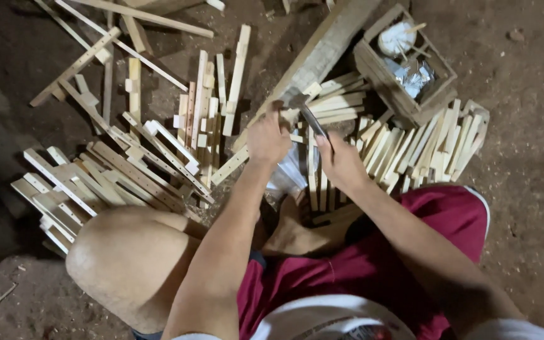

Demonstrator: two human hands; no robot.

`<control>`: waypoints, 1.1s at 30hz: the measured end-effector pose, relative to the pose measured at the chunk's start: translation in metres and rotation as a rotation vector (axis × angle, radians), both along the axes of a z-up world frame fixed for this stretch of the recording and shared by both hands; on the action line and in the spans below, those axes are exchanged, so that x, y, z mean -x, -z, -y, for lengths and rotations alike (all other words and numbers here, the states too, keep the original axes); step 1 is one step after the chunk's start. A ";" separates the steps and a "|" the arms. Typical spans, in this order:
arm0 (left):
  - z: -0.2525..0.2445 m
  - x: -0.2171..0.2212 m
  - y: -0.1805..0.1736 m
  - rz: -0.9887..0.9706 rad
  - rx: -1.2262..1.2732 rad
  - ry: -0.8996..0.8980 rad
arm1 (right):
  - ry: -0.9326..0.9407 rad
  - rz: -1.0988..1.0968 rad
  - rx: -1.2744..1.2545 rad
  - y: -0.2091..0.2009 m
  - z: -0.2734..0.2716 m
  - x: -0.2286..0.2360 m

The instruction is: The person sits on the floor and assembles small wooden frames by hand. They pick up nails from a wooden box, place them into pre-drilled holes on the wooden pieces, and hammer them in to join the components together.

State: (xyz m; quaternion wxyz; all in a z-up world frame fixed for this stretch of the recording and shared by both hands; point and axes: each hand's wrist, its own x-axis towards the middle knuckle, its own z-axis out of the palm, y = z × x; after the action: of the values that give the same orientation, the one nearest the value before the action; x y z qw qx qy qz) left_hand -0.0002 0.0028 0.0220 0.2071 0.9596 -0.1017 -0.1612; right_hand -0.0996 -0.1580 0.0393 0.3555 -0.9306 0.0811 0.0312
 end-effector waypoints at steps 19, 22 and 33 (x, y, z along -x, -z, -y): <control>-0.023 -0.005 0.009 -0.024 0.144 -0.078 | 0.452 0.041 -0.417 0.023 0.007 0.017; -0.037 -0.002 0.014 -0.093 0.164 -0.183 | 0.605 -0.215 -0.631 0.040 0.029 0.017; -0.094 0.008 0.042 -0.452 0.551 -0.733 | 0.187 -0.378 0.259 0.173 0.092 -0.010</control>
State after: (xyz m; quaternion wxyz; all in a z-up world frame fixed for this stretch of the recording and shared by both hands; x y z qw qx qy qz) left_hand -0.0078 0.0965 -0.0198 0.5121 0.7832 0.2501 -0.2486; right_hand -0.0898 -0.2503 -0.1338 0.2133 -0.9344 0.2354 0.1612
